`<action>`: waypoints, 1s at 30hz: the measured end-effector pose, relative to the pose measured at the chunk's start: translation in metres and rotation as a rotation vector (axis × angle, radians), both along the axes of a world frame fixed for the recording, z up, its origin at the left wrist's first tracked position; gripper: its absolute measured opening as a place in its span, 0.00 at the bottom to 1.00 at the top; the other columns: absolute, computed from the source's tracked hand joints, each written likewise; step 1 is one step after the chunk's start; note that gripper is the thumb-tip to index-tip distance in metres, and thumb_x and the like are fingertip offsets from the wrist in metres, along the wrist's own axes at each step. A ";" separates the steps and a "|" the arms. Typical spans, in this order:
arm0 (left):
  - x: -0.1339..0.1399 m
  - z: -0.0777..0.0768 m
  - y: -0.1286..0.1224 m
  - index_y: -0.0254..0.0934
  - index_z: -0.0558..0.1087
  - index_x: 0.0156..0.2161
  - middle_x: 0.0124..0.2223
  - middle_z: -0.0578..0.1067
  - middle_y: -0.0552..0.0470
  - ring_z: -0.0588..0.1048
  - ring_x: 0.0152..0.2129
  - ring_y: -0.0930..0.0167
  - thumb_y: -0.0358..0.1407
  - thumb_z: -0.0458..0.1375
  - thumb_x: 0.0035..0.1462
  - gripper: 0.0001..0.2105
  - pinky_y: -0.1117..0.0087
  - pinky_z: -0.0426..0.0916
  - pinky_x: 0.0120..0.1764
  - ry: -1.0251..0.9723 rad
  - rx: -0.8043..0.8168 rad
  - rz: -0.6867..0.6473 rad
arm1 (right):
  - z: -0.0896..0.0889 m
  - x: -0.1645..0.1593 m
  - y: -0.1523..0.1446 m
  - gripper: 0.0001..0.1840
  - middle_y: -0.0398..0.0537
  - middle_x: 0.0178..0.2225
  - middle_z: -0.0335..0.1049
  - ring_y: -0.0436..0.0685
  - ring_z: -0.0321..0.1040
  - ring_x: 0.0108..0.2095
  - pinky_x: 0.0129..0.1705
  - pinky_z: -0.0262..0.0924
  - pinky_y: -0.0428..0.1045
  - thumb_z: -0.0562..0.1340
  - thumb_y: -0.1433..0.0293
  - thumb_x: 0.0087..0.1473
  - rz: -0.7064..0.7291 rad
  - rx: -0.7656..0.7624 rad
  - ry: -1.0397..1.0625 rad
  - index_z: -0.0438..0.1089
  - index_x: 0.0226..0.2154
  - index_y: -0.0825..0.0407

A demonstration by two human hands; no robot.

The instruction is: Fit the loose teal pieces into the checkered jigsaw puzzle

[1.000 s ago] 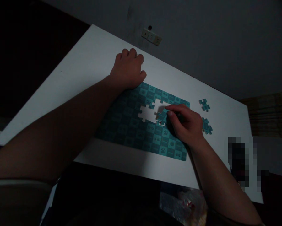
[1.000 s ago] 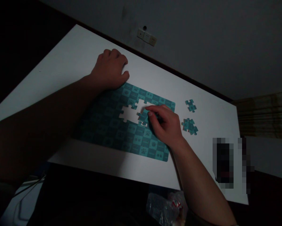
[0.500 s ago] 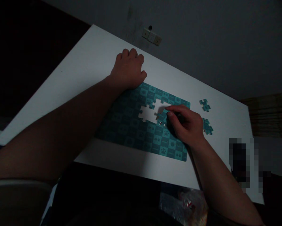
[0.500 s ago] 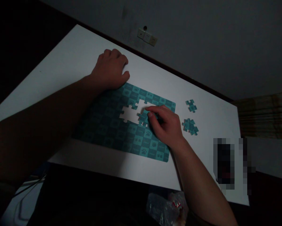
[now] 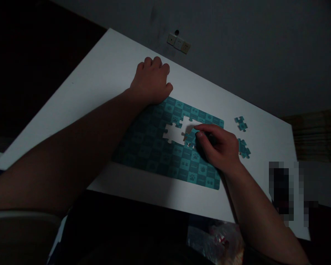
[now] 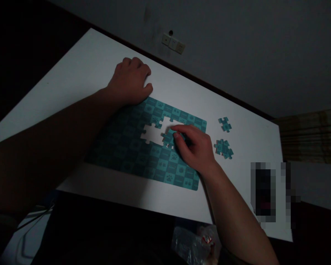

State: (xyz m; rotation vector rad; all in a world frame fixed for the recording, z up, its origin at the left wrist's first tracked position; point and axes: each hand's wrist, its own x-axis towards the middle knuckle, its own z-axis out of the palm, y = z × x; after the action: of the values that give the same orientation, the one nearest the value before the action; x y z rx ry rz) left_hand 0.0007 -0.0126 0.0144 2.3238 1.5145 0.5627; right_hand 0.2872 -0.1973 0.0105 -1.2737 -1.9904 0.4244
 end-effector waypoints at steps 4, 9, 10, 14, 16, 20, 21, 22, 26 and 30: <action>0.000 -0.001 0.000 0.62 0.84 0.80 0.74 0.85 0.44 0.69 0.79 0.31 0.53 0.59 0.71 0.36 0.19 0.65 0.79 0.041 0.025 0.006 | 0.002 0.000 -0.001 0.10 0.47 0.49 0.98 0.71 0.96 0.45 0.51 0.92 0.67 0.74 0.60 0.79 -0.017 -0.015 -0.019 0.93 0.55 0.32; 0.001 0.000 -0.001 0.55 0.86 0.79 0.78 0.83 0.40 0.71 0.79 0.30 0.52 0.60 0.72 0.34 0.20 0.67 0.79 0.040 0.040 0.022 | 0.004 -0.001 -0.001 0.12 0.46 0.50 0.98 0.70 0.97 0.47 0.51 0.92 0.66 0.73 0.64 0.78 0.000 -0.020 -0.032 0.93 0.56 0.33; 0.001 0.000 -0.001 0.57 0.85 0.79 0.77 0.84 0.41 0.71 0.79 0.30 0.52 0.61 0.71 0.34 0.19 0.67 0.79 0.027 0.037 0.024 | 0.004 -0.002 -0.001 0.13 0.46 0.51 0.98 0.70 0.97 0.47 0.51 0.92 0.66 0.73 0.64 0.78 0.002 -0.020 -0.032 0.93 0.56 0.33; 0.002 0.000 -0.002 0.64 0.82 0.83 0.74 0.87 0.47 0.69 0.80 0.29 0.55 0.64 0.67 0.39 0.17 0.65 0.78 0.002 0.015 0.035 | 0.005 -0.003 -0.002 0.13 0.46 0.52 0.98 0.70 0.97 0.48 0.54 0.93 0.66 0.73 0.65 0.77 -0.005 -0.034 -0.029 0.93 0.56 0.33; 0.002 0.001 -0.002 0.65 0.82 0.83 0.75 0.86 0.49 0.68 0.80 0.31 0.55 0.62 0.69 0.39 0.18 0.64 0.80 0.006 0.001 0.031 | 0.006 -0.003 -0.002 0.13 0.46 0.52 0.98 0.70 0.97 0.49 0.54 0.93 0.66 0.72 0.65 0.78 -0.004 -0.039 -0.027 0.93 0.56 0.33; 0.002 0.001 -0.003 0.55 0.84 0.79 0.79 0.82 0.41 0.70 0.80 0.32 0.48 0.63 0.74 0.32 0.23 0.67 0.81 0.055 0.021 0.041 | 0.006 -0.003 -0.002 0.12 0.47 0.52 0.98 0.70 0.97 0.49 0.55 0.92 0.66 0.73 0.64 0.78 -0.008 -0.045 -0.024 0.93 0.55 0.34; 0.003 0.001 -0.003 0.49 0.85 0.78 0.80 0.80 0.37 0.71 0.80 0.33 0.46 0.63 0.75 0.30 0.25 0.68 0.81 0.081 0.032 0.049 | 0.006 -0.003 -0.002 0.11 0.47 0.52 0.98 0.70 0.97 0.49 0.55 0.92 0.66 0.73 0.63 0.78 -0.012 -0.048 -0.026 0.93 0.55 0.34; 0.003 0.000 -0.003 0.45 0.85 0.77 0.80 0.79 0.34 0.72 0.80 0.33 0.44 0.62 0.76 0.29 0.26 0.69 0.81 0.099 0.042 0.052 | 0.005 -0.002 -0.002 0.11 0.47 0.52 0.98 0.71 0.97 0.49 0.56 0.92 0.67 0.73 0.62 0.78 -0.019 -0.052 -0.029 0.93 0.55 0.34; 0.001 0.000 0.000 0.54 0.86 0.76 0.79 0.81 0.38 0.71 0.79 0.30 0.50 0.59 0.75 0.30 0.19 0.68 0.79 0.059 0.036 0.004 | 0.003 -0.001 -0.001 0.10 0.47 0.51 0.98 0.71 0.97 0.48 0.55 0.93 0.68 0.75 0.61 0.77 -0.027 -0.041 -0.013 0.93 0.54 0.33; -0.001 0.000 0.001 0.62 0.84 0.80 0.74 0.86 0.43 0.69 0.80 0.28 0.54 0.58 0.71 0.36 0.14 0.65 0.77 0.027 0.013 -0.010 | 0.002 0.000 -0.001 0.09 0.46 0.50 0.98 0.72 0.96 0.48 0.54 0.93 0.70 0.75 0.60 0.76 -0.033 -0.051 -0.006 0.93 0.54 0.32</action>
State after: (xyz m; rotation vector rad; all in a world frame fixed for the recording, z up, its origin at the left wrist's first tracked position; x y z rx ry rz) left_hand -0.0006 -0.0114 0.0144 2.3567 1.5152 0.5419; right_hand 0.2867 -0.1983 0.0120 -1.3392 -1.9721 0.4580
